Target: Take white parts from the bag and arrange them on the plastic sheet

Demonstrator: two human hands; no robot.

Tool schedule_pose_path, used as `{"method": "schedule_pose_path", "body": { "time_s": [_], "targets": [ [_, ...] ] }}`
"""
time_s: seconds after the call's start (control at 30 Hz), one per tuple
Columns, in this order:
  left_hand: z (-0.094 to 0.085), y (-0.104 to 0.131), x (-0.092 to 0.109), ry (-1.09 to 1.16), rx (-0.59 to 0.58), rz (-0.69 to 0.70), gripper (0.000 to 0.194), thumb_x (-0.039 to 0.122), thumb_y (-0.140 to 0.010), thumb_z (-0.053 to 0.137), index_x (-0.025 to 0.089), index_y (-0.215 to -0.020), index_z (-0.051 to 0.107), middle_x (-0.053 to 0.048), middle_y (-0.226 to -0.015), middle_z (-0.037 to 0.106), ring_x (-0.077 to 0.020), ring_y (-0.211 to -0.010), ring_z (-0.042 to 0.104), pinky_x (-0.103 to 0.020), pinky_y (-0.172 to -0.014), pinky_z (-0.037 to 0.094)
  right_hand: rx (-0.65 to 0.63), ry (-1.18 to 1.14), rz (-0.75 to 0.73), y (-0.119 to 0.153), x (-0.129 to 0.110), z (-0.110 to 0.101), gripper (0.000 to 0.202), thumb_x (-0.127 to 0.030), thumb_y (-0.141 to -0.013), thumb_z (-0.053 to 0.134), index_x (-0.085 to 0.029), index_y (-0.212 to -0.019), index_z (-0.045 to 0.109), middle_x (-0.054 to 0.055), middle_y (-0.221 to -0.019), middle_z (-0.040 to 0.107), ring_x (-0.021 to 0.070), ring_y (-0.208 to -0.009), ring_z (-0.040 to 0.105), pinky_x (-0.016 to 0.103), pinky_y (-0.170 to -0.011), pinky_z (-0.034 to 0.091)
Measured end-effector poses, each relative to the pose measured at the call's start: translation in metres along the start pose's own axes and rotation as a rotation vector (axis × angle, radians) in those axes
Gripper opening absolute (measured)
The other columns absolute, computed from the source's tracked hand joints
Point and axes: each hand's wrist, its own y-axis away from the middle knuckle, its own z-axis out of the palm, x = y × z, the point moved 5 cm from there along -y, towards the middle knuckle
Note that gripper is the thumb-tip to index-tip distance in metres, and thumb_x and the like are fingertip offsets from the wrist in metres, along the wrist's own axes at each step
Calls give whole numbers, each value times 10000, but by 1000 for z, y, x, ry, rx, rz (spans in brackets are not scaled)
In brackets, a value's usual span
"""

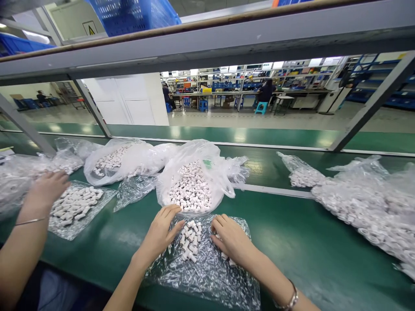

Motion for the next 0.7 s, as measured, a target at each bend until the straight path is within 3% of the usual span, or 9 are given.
{"method": "schedule_pose_path", "body": {
  "time_s": [0.13, 0.27, 0.5, 0.7],
  "targets": [
    [-4, 4, -18, 13, 78, -19, 292, 368, -1009, 441, 226, -1246, 534, -97, -1266, 587, -251, -1242, 501, -441, -1037, 449, 40, -116, -46, -15, -16, 3, 186, -154, -894, 649, -205, -1001, 506, 59, -1047, 569, 240, -931, 551, 361, -767, 488],
    [2, 8, -28, 48, 84, -59, 269, 358, -1011, 433, 232, -1217, 552, -93, -1223, 605, -245, -1194, 533, -430, -1003, 473, 37, -128, -65, -27, -23, 13, 150, -177, -905, 629, -201, -988, 506, 51, -981, 568, 234, -889, 548, 356, -752, 489],
    [3, 11, -29, 40, 77, -78, 274, 369, -1010, 431, 233, -1214, 554, -90, -1227, 601, -243, -1200, 526, -425, -1003, 471, -5, -61, -52, -24, -14, 4, 130, -97, -875, 566, -209, -883, 500, 44, -897, 564, 223, -810, 544, 328, -672, 464],
    [2, 10, -26, 30, 87, -60, 276, 367, -1011, 423, 223, -1202, 558, -102, -1205, 607, -258, -1188, 529, -432, -975, 483, 14, -28, -44, -23, -14, 1, 165, -122, -874, 592, -197, -995, 508, 62, -963, 566, 242, -865, 550, 362, -725, 482]
  ]
}}
